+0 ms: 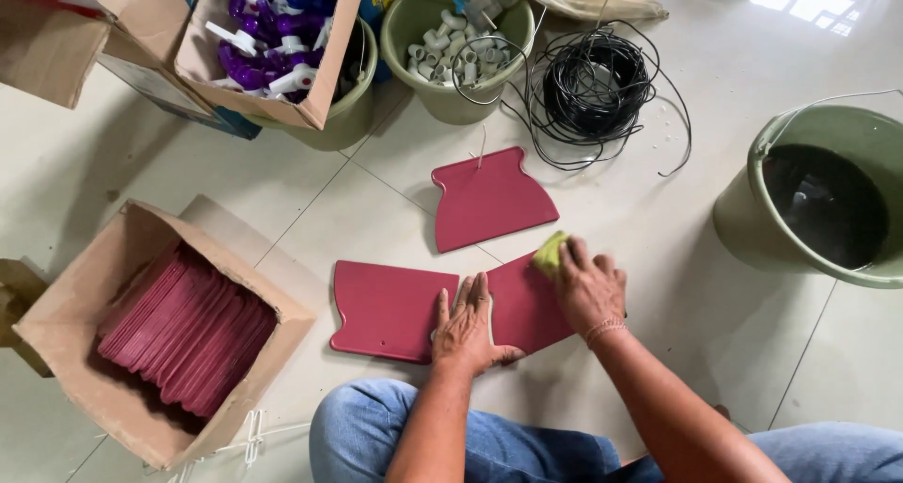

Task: The person sits on the floor and wipes red plastic parts with a cloth. They handle the parts one at a time, wiping both sides, then place them into a cardboard box. The person repeats this process for several parts.

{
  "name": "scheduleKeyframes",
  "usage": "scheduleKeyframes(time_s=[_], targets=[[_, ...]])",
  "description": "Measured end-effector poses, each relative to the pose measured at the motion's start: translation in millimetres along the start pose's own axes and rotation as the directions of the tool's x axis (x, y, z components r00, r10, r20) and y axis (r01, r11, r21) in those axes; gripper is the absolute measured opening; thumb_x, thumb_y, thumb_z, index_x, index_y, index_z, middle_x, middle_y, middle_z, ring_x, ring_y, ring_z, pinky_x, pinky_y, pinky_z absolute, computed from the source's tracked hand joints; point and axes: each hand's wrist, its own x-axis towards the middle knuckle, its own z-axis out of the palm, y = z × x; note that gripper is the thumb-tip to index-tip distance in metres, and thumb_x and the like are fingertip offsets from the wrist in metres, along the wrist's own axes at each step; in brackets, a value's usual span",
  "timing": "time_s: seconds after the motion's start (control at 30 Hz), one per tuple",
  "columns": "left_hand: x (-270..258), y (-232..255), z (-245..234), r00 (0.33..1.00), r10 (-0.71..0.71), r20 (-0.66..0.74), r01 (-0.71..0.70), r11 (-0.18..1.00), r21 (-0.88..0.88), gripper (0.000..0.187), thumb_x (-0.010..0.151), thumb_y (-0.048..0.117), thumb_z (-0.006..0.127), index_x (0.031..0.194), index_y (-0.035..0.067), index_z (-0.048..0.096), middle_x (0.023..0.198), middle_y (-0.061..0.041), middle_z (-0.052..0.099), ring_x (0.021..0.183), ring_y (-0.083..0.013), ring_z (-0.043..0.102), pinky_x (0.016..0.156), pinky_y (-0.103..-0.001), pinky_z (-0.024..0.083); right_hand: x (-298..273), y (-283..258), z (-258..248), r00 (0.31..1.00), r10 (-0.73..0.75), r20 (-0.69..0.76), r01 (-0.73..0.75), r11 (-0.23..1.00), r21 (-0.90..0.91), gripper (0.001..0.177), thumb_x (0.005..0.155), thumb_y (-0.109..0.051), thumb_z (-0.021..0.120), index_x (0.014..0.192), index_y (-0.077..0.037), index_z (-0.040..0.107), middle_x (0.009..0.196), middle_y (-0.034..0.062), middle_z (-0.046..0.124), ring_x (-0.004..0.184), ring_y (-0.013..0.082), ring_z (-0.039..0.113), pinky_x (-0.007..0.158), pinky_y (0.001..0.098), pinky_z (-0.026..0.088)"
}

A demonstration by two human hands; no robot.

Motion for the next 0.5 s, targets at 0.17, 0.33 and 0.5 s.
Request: scheduleKeyframes(time_s=[0.17,0.33,0.5], targets=[[0.8,2.3,0.2,1.000,-0.026,0.018,0.025,0.999,0.033,0.124,0.085,0.046,0.073,0.164,0.009,-0.015,0.175,-0.007,0.006,0.161,-0.0189,-0.001,0.129,-0.052,-0.007,-29.7,-51.1,10.8,0.982,-0.139,-0.127,0.136,0.990,-0.032,0.048,0.097,-0.041,0.052,0.138,-0.018,0.061,0.147,-0.0052,0.044,0.106,0.0324,0.055,0.078,0.0451,0.050],[-9.0,6.6,-11.5,0.999,-0.026,0.022,0.027,0.999,-0.040,0.134,0.076,0.058,0.075,0.164,0.010,-0.013,0.174,-0.007,0.009,0.161,-0.0184,0.000,0.129,-0.052,-0.010,-13.4,-15.4,26.6,0.826,-0.533,-0.183,0.534,0.844,-0.050,0.034,0.091,-0.041,0.059,0.118,-0.026,0.072,0.139,-0.0118,0.051,0.097,0.0256,0.054,0.073,0.0397,0.046],[-9.3,4.6,-15.1,1.000,-0.001,0.003,0.001,0.998,-0.061,0.134,0.078,0.059,0.076,0.164,0.009,-0.012,0.175,-0.008,0.008,0.162,-0.0207,0.000,0.128,-0.053,-0.008,7.9,-14.3,27.2,0.943,0.081,-0.324,-0.097,0.995,-0.033,0.046,0.093,-0.032,0.057,0.131,-0.009,0.068,0.140,0.0027,0.055,0.092,0.0373,0.063,0.068,0.0481,0.057]])
